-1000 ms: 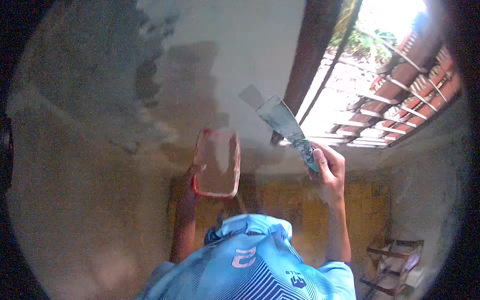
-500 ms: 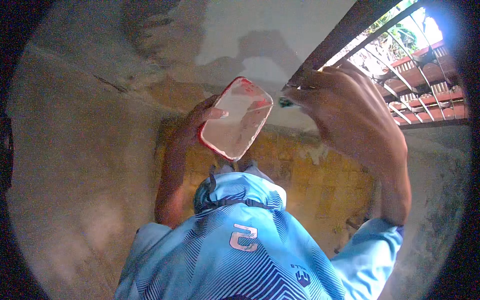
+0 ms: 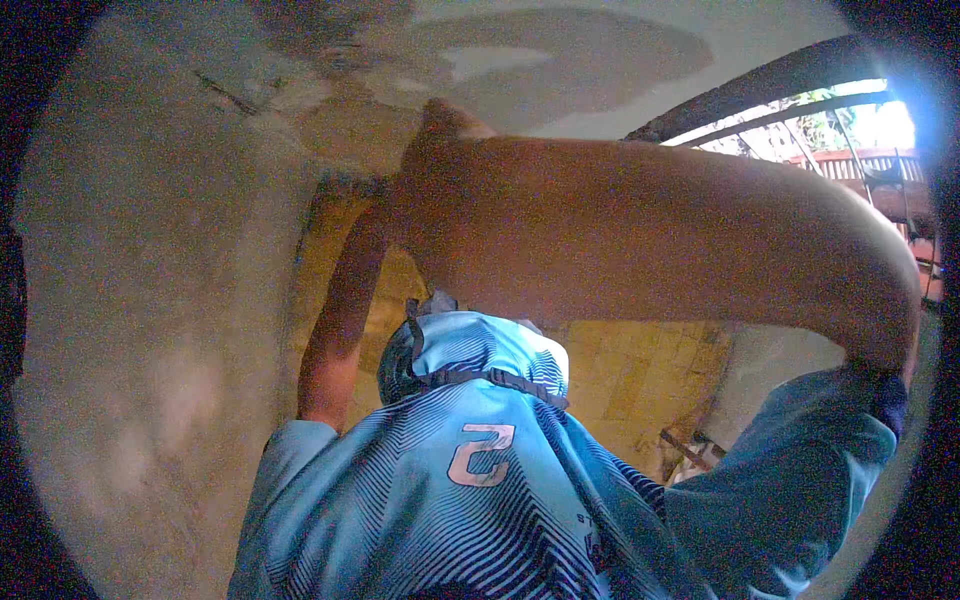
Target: The person applies wall putty to a concrete wall surface with a putty knife, scooping the putty from a container and spreading it onto the wall.
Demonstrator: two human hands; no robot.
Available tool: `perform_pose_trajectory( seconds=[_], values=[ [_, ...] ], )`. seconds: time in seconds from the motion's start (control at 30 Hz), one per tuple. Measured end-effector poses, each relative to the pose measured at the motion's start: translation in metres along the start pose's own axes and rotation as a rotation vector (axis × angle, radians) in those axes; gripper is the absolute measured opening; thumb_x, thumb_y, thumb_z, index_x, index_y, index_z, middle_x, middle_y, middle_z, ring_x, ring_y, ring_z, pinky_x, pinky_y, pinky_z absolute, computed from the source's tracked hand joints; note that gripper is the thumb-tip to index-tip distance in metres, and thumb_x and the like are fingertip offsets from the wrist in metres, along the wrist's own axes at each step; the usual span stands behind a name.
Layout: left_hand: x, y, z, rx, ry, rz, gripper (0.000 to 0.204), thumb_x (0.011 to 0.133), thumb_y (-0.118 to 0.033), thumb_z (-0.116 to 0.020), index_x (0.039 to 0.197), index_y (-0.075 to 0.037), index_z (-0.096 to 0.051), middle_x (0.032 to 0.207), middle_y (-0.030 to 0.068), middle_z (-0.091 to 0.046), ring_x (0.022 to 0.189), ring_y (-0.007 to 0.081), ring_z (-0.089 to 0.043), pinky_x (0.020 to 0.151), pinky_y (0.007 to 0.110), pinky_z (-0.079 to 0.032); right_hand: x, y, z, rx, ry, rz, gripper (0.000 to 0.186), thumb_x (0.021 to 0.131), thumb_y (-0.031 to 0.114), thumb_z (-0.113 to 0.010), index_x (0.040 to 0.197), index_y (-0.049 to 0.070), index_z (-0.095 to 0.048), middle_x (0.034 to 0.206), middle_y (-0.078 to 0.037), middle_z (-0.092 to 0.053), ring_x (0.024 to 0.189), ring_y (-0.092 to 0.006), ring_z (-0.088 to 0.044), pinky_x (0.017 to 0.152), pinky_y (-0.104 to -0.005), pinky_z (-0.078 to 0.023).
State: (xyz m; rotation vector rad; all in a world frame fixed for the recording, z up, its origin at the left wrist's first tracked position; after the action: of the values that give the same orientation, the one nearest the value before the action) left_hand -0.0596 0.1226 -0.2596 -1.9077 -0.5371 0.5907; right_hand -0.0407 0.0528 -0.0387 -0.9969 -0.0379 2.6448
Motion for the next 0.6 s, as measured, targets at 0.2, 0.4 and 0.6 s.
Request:
perform_pose_trajectory(
  seconds=[0.2, 0.4, 0.6],
  values=[
    [0.008, 0.01, 0.013, 0.209, -0.097, -0.178, 0.047, 0.089, -0.033, -0.061, 0.125, -0.003, -0.056, 0.114, 0.013, -0.063, 0.098, 0.0202, -0.062, 0.089, 0.034, -0.049, -0.037, -0.015, -0.06, -0.109, 0.12, 0.154, 0.012, 0.081, 0.022, -0.071, 0.084, 0.01, -0.071, 0.085, -0.004, -0.071, 0.081, -0.0165, -0.065, 0.079, -0.0326, -0.043],
    [0.01, 0.012, 0.031, 0.458, -0.241, -0.32, 0.045, 0.088, -0.032, -0.063, 0.123, -0.005, -0.058, 0.115, 0.0126, -0.063, 0.099, 0.0213, -0.061, 0.09, 0.035, -0.049, 0.057, -0.007, -0.033, -0.224, 0.176, 0.332, 0.014, 0.081, 0.023, -0.07, 0.086, 0.01, -0.071, 0.085, -0.004, -0.071, 0.08, -0.0182, -0.065, 0.076, -0.0328, -0.045],
    [0.008, 0.017, 0.041, 0.705, -0.355, -0.459, 0.042, 0.088, -0.031, -0.064, 0.122, -0.007, -0.06, 0.115, 0.0122, -0.063, 0.1, 0.0224, -0.061, 0.091, 0.036, -0.048, 0.128, -0.032, -0.03, -0.322, 0.238, 0.492, 0.016, 0.081, 0.023, -0.07, 0.088, 0.009, -0.072, 0.086, -0.005, -0.071, 0.08, -0.02, -0.066, 0.073, -0.033, -0.047]
  ],
)
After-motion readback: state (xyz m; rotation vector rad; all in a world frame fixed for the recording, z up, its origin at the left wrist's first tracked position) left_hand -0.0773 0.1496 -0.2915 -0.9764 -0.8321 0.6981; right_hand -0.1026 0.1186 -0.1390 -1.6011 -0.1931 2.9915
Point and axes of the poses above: each hand's wrist, its own x-axis towards the middle knuckle, its own z-axis out of the back of the hand, y = z × x, the point moved 7 cm from there along x, towards the middle knuckle
